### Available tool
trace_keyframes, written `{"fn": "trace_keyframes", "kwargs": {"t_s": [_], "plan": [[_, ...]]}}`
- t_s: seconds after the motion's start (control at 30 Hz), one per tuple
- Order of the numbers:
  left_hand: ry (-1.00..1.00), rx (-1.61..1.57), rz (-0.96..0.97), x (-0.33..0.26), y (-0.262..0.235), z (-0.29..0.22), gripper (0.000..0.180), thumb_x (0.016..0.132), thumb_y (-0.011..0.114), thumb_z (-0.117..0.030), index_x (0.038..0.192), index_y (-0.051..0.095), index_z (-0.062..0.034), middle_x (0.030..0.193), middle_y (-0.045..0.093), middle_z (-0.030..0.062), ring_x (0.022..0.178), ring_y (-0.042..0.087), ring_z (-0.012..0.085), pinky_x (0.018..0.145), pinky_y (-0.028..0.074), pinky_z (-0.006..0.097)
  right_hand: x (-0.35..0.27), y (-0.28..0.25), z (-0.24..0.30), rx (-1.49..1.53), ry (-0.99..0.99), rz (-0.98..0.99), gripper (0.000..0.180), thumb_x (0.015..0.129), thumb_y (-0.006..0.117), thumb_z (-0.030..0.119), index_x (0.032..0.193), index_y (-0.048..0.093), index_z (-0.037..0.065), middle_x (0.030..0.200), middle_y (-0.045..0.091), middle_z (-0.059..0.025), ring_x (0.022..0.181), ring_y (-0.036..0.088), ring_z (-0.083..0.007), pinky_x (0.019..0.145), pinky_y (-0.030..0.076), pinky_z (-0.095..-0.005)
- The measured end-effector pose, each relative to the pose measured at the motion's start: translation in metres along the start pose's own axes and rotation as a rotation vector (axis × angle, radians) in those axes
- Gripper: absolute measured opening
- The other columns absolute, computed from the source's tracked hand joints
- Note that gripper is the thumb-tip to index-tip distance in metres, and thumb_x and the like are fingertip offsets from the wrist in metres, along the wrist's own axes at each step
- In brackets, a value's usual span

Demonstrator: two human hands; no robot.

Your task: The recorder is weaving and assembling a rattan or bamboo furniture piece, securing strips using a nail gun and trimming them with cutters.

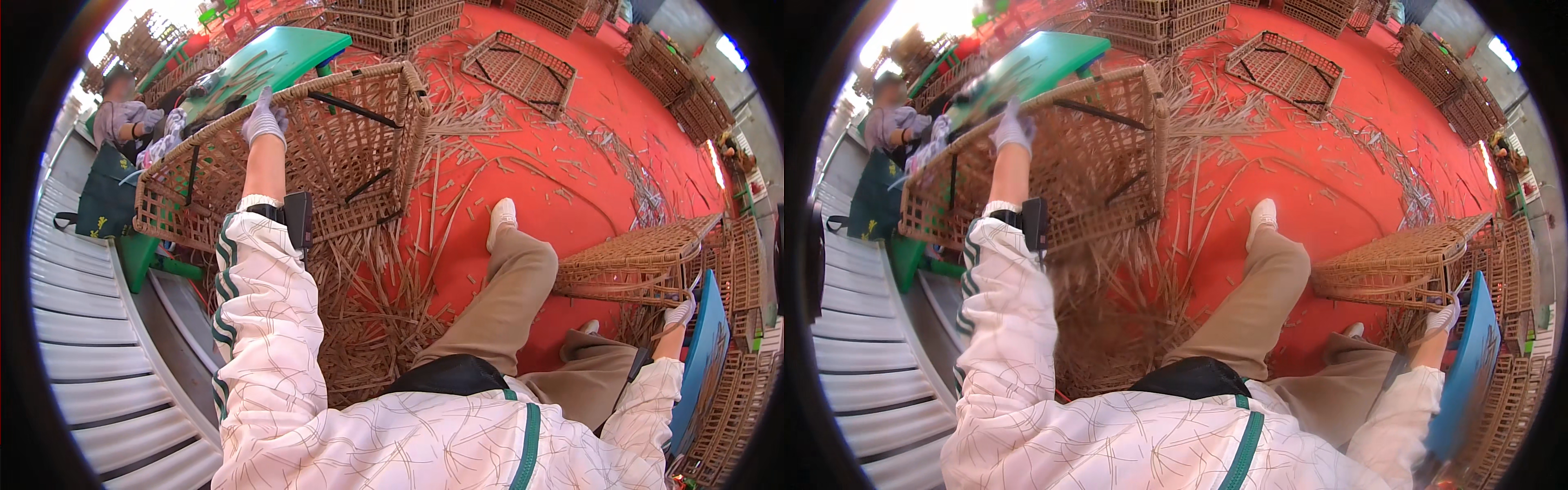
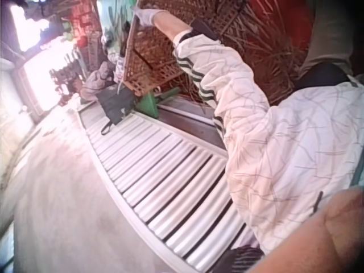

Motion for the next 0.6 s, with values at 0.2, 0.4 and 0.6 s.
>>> {"fn": "trace_keyframes", "kwargs": {"t_s": [0.2,0.4,0.6], "plan": [[0.070,0.089,0.088,0.028,-0.006,0.005,0.046,0.071,0.088,-0.035,0.086,0.056,-0.0059,0.072,0.064,0.0064,0.056,0.060,0.0169,0.050,0.048,0.031,-0.011,0.002,-0.002,0.009,-0.008,0.001,0.017,0.087,0.060,0.022,0.093,0.052,0.008,0.065,0.044,-0.0046,0.054,0.042,-0.0170,0.053,0.041,-0.0312],[0.026,0.105,0.161,0.020,-0.011,0.005,0.046,0.071,0.087,-0.037,0.086,0.057,-0.0056,0.071,0.062,0.0052,0.056,0.060,0.0179,0.053,0.048,0.032,-0.016,0.002,0.000,0.020,-0.023,0.001,0.017,0.087,0.060,0.022,0.092,0.052,0.008,0.065,0.044,-0.0046,0.054,0.042,-0.0169,0.053,0.041,-0.0309],[0.028,0.124,0.165,0.009,-0.015,0.004,0.042,0.073,0.086,-0.037,0.084,0.060,-0.0057,0.072,0.062,0.0049,0.057,0.060,0.0183,0.053,0.048,0.032,-0.026,0.007,0.001,0.025,-0.032,-0.009,0.017,0.088,0.060,0.022,0.092,0.053,0.007,0.065,0.045,-0.0046,0.053,0.042,-0.0168,0.053,0.041,-0.0306]]}}
Point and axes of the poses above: each hand's wrist, its own x-axis towards the middle knuckle, its own y-axis out of the palm, z = x × y, the point moved 5 cm from there along x, towards the middle knuckle
